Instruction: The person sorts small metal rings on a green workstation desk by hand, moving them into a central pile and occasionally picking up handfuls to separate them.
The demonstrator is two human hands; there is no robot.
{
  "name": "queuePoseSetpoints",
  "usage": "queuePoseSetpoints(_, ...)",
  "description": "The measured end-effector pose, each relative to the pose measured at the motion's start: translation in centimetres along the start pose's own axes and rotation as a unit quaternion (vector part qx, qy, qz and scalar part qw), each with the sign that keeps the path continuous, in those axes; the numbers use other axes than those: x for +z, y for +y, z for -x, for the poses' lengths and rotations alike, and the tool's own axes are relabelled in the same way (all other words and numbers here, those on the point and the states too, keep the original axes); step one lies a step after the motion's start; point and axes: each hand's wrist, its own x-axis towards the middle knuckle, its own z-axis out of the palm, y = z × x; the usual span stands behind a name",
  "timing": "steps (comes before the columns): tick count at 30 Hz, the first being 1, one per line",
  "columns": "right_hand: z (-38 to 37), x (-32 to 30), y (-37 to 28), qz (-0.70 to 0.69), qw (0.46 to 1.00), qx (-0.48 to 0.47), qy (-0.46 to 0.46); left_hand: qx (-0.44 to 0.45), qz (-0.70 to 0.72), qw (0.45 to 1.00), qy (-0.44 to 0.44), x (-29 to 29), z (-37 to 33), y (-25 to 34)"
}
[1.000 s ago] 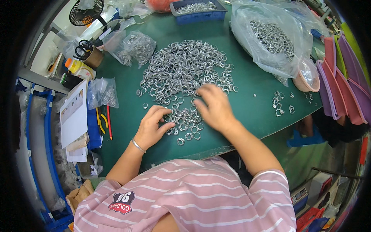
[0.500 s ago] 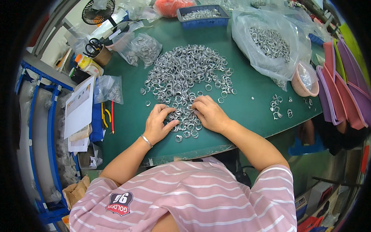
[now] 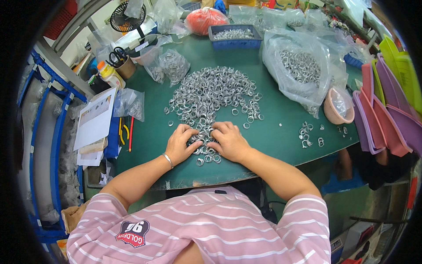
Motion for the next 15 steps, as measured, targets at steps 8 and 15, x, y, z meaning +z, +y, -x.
queuePoseSetpoints(8, 0.5, -0.5, -0.2, -0.037, 0.998, 0.019, -0.049, 0.085, 0.033, 0.996, -0.022, -0.5, 1.5, 1.4)
queuePoseSetpoints(15, 0.9, -0.6, -2.0, 0.085, 0.982, -0.039, -0.163, 0.143, -0.041, 0.986, -0.077, 0.8, 1.8, 1.6)
